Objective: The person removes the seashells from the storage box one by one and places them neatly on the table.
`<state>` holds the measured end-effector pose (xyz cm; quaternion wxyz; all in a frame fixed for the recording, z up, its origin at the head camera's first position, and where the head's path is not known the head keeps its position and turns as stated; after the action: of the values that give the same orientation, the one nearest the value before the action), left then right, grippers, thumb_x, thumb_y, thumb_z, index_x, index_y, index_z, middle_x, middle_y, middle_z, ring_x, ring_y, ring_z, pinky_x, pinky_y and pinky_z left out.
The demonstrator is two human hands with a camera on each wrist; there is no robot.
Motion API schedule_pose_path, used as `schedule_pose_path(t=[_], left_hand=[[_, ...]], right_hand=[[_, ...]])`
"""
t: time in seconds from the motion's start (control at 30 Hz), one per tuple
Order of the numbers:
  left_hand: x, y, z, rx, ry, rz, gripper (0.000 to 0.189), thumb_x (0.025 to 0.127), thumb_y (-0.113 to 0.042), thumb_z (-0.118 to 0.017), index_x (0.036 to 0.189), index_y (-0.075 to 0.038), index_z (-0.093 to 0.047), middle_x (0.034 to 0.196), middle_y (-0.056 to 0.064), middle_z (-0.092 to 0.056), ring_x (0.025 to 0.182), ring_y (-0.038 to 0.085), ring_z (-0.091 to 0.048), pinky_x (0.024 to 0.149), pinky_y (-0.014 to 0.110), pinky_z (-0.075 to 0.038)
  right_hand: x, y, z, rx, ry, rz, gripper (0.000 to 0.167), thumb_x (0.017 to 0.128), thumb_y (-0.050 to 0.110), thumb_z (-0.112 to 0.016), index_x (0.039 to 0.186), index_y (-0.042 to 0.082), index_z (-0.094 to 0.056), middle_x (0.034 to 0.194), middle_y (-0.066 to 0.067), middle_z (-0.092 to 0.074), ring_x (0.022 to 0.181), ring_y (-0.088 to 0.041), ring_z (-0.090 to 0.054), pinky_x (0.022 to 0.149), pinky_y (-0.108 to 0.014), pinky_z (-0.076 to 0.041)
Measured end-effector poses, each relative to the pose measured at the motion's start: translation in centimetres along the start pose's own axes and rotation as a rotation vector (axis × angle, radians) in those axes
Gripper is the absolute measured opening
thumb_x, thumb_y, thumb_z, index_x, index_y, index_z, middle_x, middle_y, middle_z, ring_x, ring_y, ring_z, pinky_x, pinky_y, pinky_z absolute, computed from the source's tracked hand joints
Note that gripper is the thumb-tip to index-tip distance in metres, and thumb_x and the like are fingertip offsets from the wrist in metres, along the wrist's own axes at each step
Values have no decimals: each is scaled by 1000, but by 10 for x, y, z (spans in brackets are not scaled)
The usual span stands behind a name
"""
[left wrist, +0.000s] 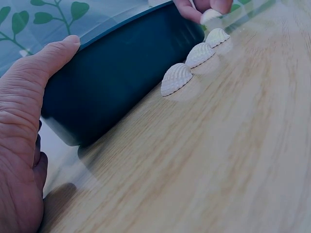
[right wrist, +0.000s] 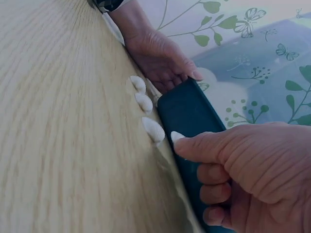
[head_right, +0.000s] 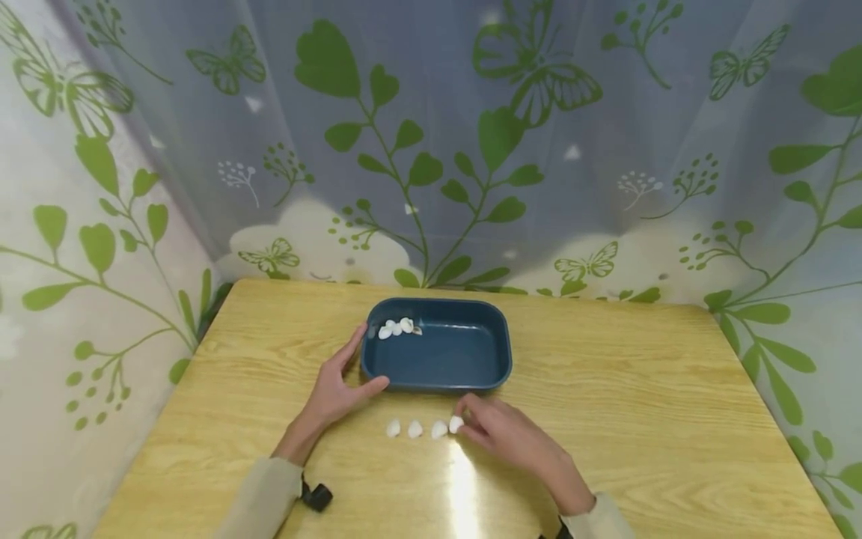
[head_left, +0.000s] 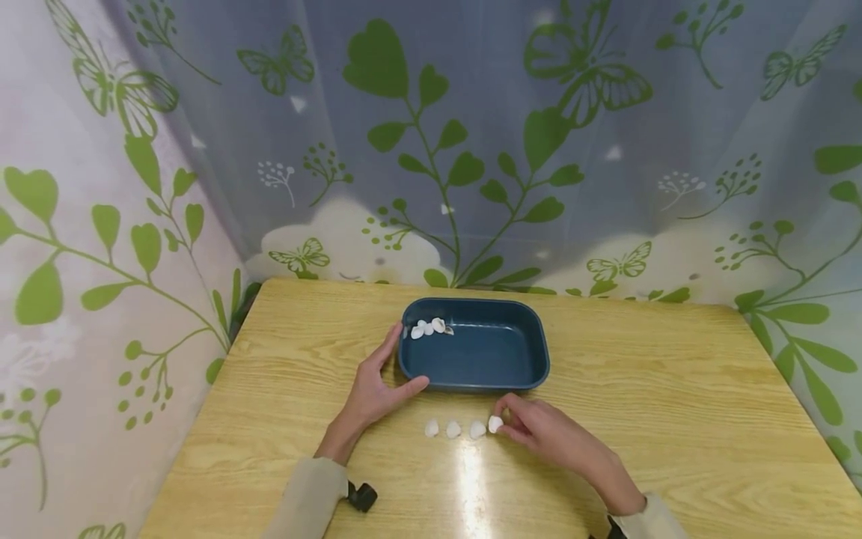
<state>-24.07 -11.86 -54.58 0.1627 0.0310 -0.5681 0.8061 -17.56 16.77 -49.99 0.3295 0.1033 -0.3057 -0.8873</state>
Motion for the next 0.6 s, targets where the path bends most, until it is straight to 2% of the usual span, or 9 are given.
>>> schedule_pose_path(t=[0.2, 0.6], left_hand=[[1, -2, -1, 3, -1, -4, 101, 87, -39, -86, 167, -30, -26, 172, -4, -25, 158, 19, -24, 126, 52, -27], [1, 0, 0, 3, -6, -6, 101, 87, -40, -87, 167, -29, -27, 172, 0, -26, 158, 21, -24, 126, 53, -26]], right_hand=[[0, -6, -5, 25, 23, 1, 8, 103, 15, -68, 110, 13, -65, 67, 17, -40, 58, 4, -33, 54, -18, -34], [2, -10, -11, 53, 78, -28, 6, 104, 13, -67, 110, 12, -65, 65, 16, -40, 56, 4, -33, 53, -18, -34]])
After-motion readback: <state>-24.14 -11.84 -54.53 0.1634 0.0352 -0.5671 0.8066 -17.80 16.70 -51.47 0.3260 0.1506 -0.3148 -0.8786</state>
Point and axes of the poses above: each hand's wrist, its own x-axis towards the middle knuckle, its own z-axis out of the back of the hand, y = z × x, the point moved 5 cm from there along x, towards the middle knuckle
